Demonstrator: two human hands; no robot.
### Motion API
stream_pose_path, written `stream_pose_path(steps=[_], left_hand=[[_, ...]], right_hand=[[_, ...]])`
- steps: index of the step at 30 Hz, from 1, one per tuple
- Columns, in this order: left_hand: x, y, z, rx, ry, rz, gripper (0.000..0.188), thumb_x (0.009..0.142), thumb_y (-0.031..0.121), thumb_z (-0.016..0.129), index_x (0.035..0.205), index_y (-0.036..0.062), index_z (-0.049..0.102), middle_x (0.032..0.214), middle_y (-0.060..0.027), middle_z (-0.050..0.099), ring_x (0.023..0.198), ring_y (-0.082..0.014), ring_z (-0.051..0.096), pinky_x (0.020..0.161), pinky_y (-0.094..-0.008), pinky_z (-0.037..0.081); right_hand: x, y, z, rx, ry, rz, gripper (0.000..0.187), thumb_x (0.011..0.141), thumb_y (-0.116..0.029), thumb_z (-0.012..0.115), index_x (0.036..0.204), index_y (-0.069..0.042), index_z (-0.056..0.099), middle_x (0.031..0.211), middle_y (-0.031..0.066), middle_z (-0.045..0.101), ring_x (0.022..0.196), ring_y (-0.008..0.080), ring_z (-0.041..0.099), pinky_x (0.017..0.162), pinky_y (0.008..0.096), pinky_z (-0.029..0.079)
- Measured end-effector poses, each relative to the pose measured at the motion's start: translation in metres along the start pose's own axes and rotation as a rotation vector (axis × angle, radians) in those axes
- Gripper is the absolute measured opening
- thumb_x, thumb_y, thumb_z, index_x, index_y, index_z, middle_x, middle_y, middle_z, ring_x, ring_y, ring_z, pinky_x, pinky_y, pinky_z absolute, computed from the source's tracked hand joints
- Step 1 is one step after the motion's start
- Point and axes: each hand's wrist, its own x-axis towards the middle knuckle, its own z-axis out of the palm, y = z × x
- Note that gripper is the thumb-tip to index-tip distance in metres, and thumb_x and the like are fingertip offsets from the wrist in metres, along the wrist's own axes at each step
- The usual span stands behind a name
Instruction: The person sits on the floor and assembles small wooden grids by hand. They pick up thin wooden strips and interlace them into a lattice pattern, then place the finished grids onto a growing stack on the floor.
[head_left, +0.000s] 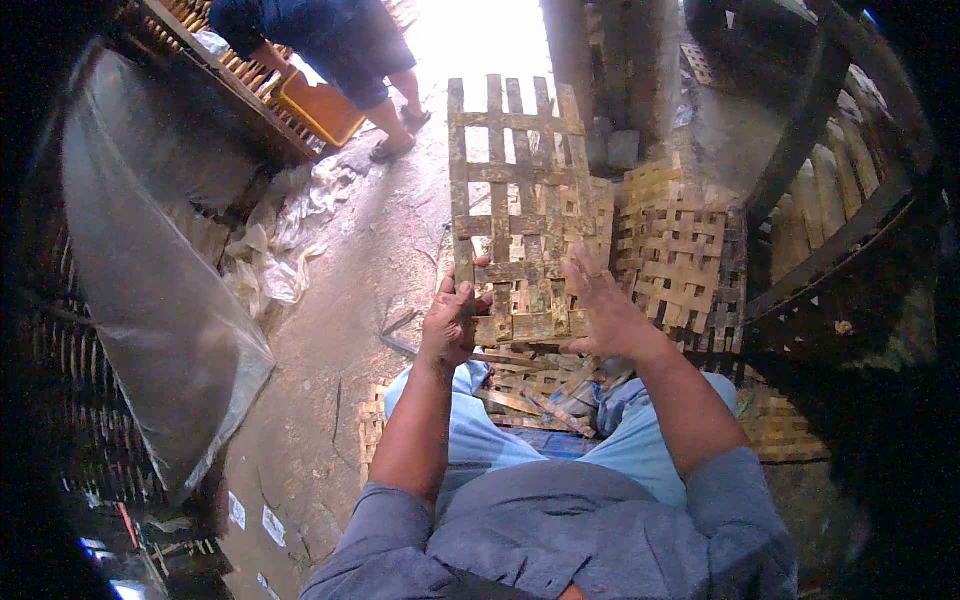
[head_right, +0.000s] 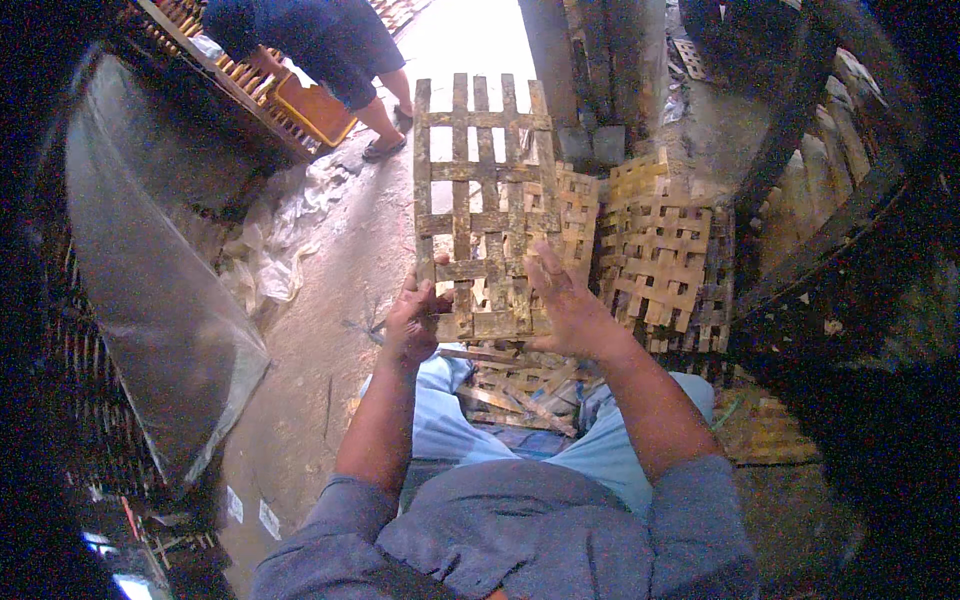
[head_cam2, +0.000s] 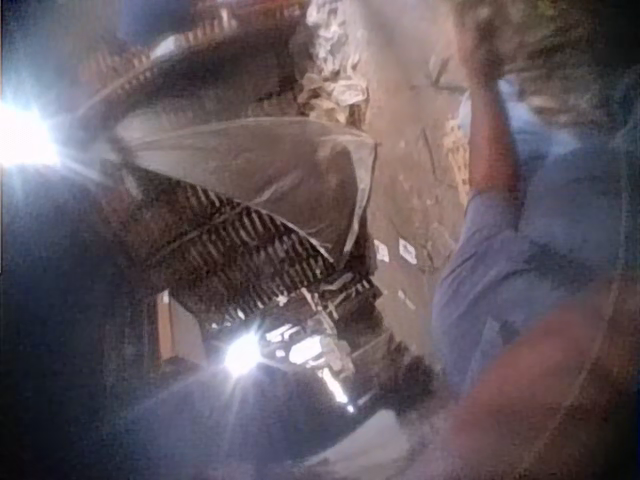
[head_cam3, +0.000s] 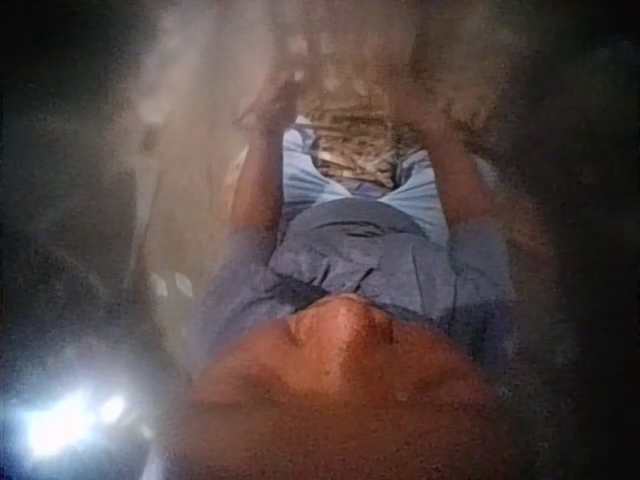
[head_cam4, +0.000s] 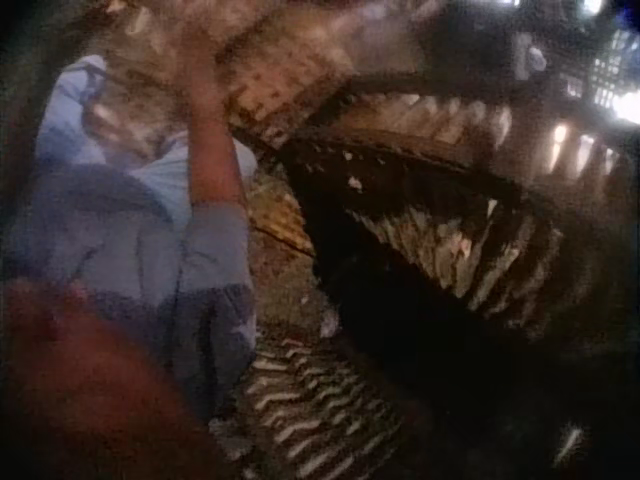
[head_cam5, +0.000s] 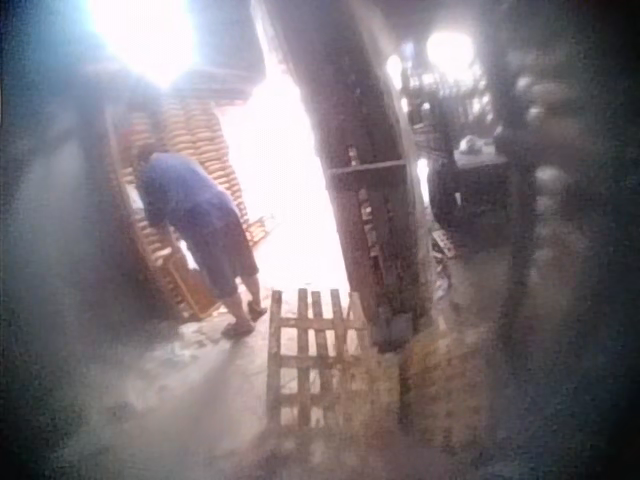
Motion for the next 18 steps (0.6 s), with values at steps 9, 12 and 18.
stream_pose_path(steps=[9,12,18], left_hand=[[-0.004,-0.007,0.008,-0.008,0.1,-0.034,0.038,0.097,0.028,0.06,0.131,0.0122,0.054,0.11,-0.0034,0.064,0.085,-0.0172,0.064,0.073,-0.0326,0.055],[-0.001,-0.017,-0.012,0.057,0.137,-0.014,0.04,0.097,0.028,0.06,0.133,0.0134,0.052,0.11,-0.0037,0.064,0.084,-0.0169,0.064,0.069,-0.0321,0.055],[-0.002,0.008,-0.026,0.107,-0.001,-0.057,0.048,0.097,0.035,0.058,0.135,0.0074,0.049,0.131,-0.0092,0.057,0.103,-0.0222,0.064,0.09,-0.0421,0.052]], right_hand=[[0.001,-0.002,0.001,-0.025,0.006,-0.003,0.118,0.055,-0.024,0.089,0.151,-0.01,0.022,0.152,0.016,0.022,0.133,0.0439,0.035,0.111,0.0479,0.034],[0.001,-0.004,-0.001,-0.043,-0.051,0.057,0.114,0.055,-0.015,0.086,0.151,-0.009,0.026,0.152,0.0184,0.023,0.135,0.0451,0.032,0.11,0.0469,0.038],[-0.001,-0.003,-0.004,-0.07,-0.178,0.134,0.103,0.063,-0.012,0.079,0.152,-0.021,0.027,0.154,0.0136,0.022,0.14,0.0373,0.027,0.112,0.046,0.036]])
